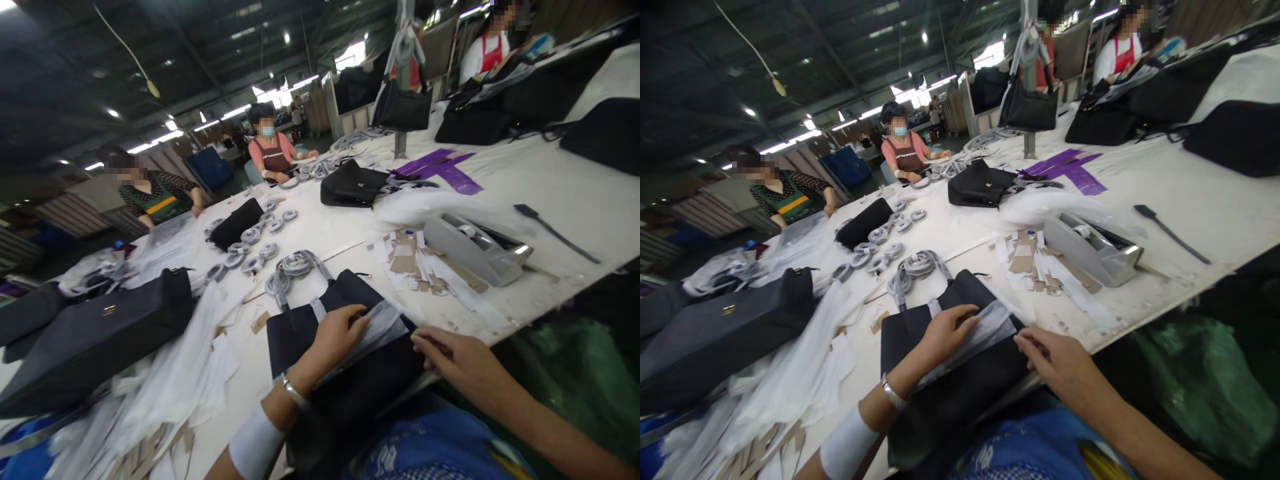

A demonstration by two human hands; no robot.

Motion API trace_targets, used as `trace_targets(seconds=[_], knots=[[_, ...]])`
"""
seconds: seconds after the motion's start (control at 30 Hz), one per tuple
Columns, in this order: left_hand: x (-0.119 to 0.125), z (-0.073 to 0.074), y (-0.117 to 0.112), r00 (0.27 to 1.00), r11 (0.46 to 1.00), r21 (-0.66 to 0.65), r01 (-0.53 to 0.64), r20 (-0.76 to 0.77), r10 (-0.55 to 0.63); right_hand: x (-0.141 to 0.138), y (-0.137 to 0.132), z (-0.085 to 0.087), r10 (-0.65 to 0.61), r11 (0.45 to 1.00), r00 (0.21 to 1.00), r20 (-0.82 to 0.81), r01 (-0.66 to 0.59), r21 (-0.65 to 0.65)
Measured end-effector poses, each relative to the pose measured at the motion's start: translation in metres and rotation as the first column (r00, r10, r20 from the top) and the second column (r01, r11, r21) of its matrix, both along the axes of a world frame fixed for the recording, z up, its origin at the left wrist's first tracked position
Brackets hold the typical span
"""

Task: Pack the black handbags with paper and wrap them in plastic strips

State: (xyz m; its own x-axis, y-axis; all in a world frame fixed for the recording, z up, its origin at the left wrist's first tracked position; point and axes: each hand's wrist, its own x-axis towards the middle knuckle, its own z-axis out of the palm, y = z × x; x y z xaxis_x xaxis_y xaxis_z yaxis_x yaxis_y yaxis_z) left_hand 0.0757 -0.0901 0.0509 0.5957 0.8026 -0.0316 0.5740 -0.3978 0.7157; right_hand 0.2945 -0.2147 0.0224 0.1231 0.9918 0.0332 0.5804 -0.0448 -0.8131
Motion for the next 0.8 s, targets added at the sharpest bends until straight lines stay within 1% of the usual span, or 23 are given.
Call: trace_targets(seconds=[0.03,0.07,0.1,0.13,0.2,0.27,0.3,0.33,0.37,0.4,0.47,0.53,0.6,0.7,0.73,0.8], knots=[[0.005,-0.001,0.006,0.998,0.998,-0.059,0.008,0.058,-0.005,-0.005,-0.002,-0.003,-0.001,0.992,0.992,-0.124,-0.014,-0.125],[0.010,-0.003,0.011,0.994,0.994,-0.110,0.019,0.106,-0.007,-0.011,-0.002,-0.005,-0.032,0.976,0.968,-0.250,-0.024,-0.219],[0.014,-0.004,0.016,0.990,0.988,-0.151,0.026,0.144,-0.004,-0.016,-0.002,-0.008,-0.089,0.960,0.924,-0.372,-0.020,-0.279],[0.017,-0.004,0.019,0.986,0.983,-0.181,0.030,0.168,0.001,-0.022,-0.001,-0.009,-0.154,0.949,0.859,-0.488,-0.009,-0.316],[0.023,-0.005,0.024,0.982,0.973,-0.229,0.041,0.187,0.003,-0.033,0.000,-0.010,-0.252,0.941,0.676,-0.692,0.006,-0.338],[0.026,-0.003,0.027,0.978,0.954,-0.296,0.051,0.208,0.012,-0.042,0.001,-0.009,-0.274,0.950,0.473,-0.837,-0.004,-0.313],[0.027,-0.002,0.027,0.976,0.940,-0.335,0.057,0.217,0.018,-0.046,0.001,-0.009,-0.262,0.956,0.391,-0.882,-0.020,-0.292],[0.028,0.000,0.027,0.974,0.925,-0.375,0.065,0.227,0.024,-0.049,0.002,-0.009,-0.248,0.961,0.334,-0.909,-0.036,-0.275],[0.029,0.001,0.028,0.971,0.907,-0.415,0.072,0.235,0.030,-0.052,0.004,-0.009,-0.241,0.963,0.301,-0.923,-0.048,-0.267],[0.029,0.002,0.028,0.970,0.888,-0.453,0.078,0.242,0.038,-0.055,0.007,-0.010,-0.241,0.963,0.284,-0.928,-0.051,-0.266],[0.028,0.003,0.029,0.966,0.851,-0.518,0.081,0.250,0.060,-0.058,0.014,-0.012,-0.268,0.958,0.276,-0.923,-0.028,-0.286],[0.027,0.002,0.030,0.965,0.819,-0.569,0.077,0.249,0.082,-0.060,0.023,-0.014,-0.303,0.949,0.280,-0.911,0.002,-0.315],[0.026,0.001,0.032,0.965,0.795,-0.602,0.073,0.244,0.096,-0.061,0.031,-0.013,-0.307,0.945,0.299,-0.904,-0.022,-0.328],[0.026,-0.002,0.033,0.963,0.782,-0.618,0.080,0.250,0.098,-0.057,0.042,-0.009,-0.269,0.945,0.333,-0.904,-0.089,-0.314],[0.026,-0.002,0.033,0.962,0.784,-0.615,0.083,0.255,0.098,-0.055,0.045,-0.008,-0.259,0.949,0.335,-0.906,-0.088,-0.304],[0.027,-0.003,0.033,0.959,0.795,-0.600,0.087,0.266,0.097,-0.050,0.051,-0.007,-0.261,0.956,0.324,-0.909,-0.045,-0.291]])
